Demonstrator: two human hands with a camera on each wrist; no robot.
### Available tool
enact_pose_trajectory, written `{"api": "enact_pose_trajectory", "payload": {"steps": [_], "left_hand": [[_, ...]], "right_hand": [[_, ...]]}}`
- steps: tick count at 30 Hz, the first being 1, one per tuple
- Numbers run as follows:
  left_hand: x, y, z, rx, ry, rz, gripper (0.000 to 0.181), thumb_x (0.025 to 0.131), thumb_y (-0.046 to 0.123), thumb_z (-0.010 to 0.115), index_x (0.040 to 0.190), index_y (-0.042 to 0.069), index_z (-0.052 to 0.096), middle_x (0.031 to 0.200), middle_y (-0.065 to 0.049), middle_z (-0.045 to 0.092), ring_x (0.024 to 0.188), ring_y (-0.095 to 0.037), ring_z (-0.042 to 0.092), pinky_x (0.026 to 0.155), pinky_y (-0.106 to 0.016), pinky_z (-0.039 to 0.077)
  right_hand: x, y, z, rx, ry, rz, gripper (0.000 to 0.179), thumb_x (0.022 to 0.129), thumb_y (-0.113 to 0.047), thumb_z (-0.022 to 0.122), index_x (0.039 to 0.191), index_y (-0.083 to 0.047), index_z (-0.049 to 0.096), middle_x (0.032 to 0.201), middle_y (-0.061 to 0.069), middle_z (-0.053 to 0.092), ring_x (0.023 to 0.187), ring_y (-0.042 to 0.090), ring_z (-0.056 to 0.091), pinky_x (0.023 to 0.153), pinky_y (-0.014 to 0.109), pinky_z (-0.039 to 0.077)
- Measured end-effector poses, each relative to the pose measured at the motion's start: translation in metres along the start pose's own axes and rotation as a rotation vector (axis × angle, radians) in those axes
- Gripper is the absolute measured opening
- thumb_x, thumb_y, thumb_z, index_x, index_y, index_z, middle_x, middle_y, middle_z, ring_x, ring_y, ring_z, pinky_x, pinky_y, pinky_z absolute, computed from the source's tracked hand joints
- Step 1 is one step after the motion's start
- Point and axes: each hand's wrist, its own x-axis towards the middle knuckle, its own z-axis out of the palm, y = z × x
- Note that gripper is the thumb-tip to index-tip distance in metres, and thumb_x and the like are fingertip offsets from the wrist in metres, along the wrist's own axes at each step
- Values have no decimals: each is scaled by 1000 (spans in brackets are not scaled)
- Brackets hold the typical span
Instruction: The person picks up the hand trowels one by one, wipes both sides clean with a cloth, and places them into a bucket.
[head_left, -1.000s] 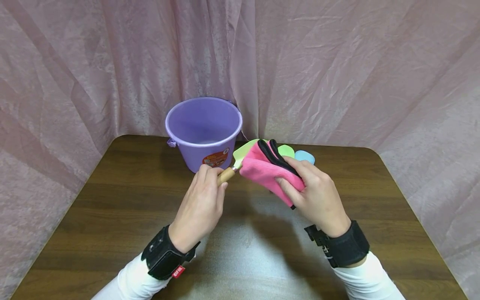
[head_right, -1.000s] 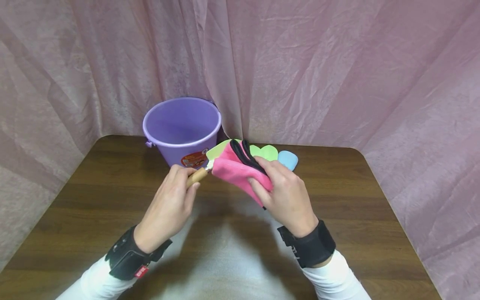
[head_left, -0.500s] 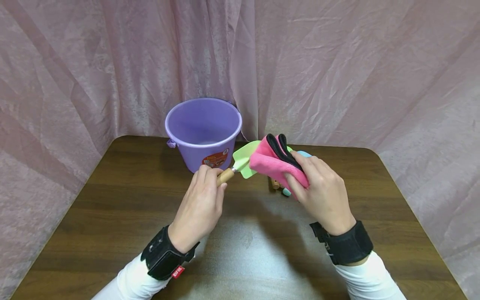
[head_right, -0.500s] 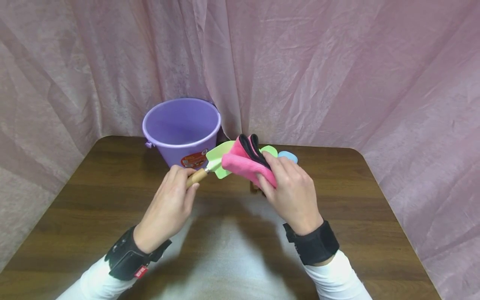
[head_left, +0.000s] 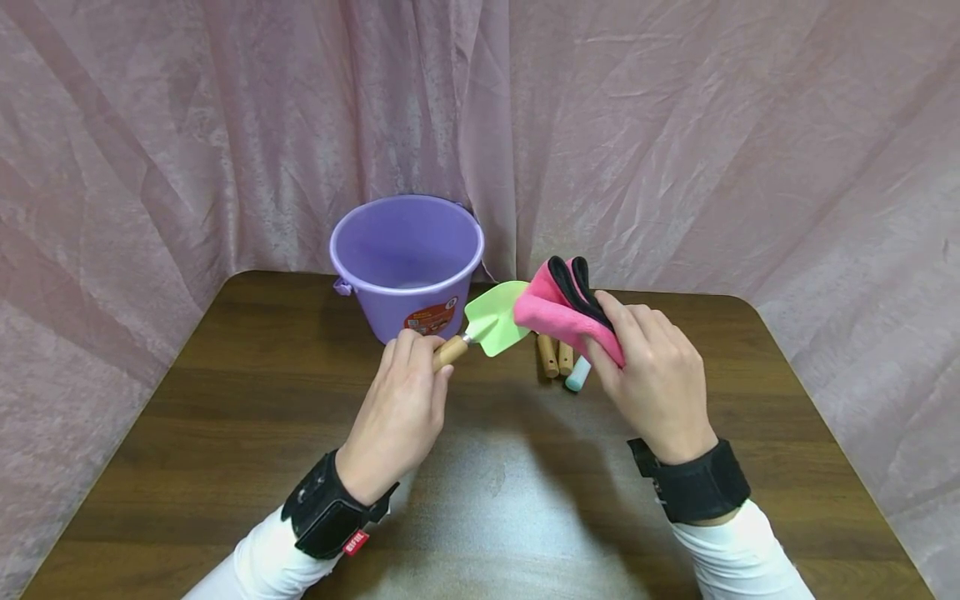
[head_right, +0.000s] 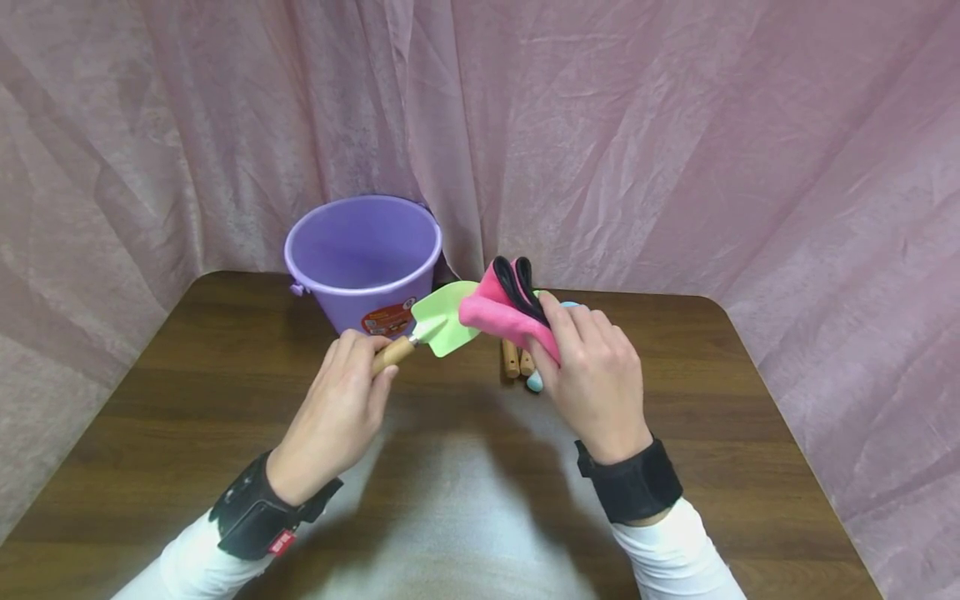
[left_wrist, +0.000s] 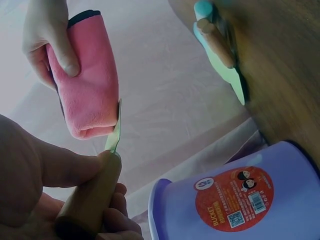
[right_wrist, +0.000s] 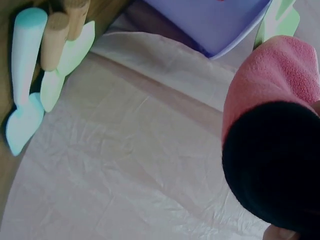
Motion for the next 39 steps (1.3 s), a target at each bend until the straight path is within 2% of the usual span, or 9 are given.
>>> {"api": "enact_pose_trajectory", "payload": {"steps": [11, 25, 34, 39], "left_hand": [[0, -2, 0, -15, -3, -11, 25, 95, 6, 63, 117, -4, 55, 99, -9, 47, 88, -26, 44, 78, -34, 41], [-1, 0, 1, -7, -32, -46, 27, 95, 8, 63, 118, -4, 55, 99, -9, 47, 90, -25, 45, 80, -34, 42], [-1, -1, 0, -13, -17, -36, 26, 95, 7, 63, 117, -4, 55, 99, -10, 47, 90, -26, 45, 79, -35, 43], [0, -2, -1, -7, -21, -45, 26, 95, 8, 63, 118, -3, 55, 99, -9, 48, 89, -25, 45, 79, -34, 42]], "right_hand": [[0, 0, 1, -70, 26, -29, 47, 87, -21, 73, 131, -7, 64, 97, 15, 67, 78, 34, 61, 60, 46, 46], [-4, -19, 8, 1, 3, -112, 47, 86, -24, 74, 129, -7, 65, 91, 9, 65, 72, 28, 57, 55, 41, 44], [-7, -30, 7, 107, -75, -106, 46, 85, -22, 72, 128, -8, 66, 86, 5, 62, 68, 17, 50, 58, 36, 44], [-8, -32, 6, 157, -147, -78, 44, 87, -24, 71, 128, -8, 66, 93, 4, 66, 73, 15, 54, 61, 35, 47]]}}
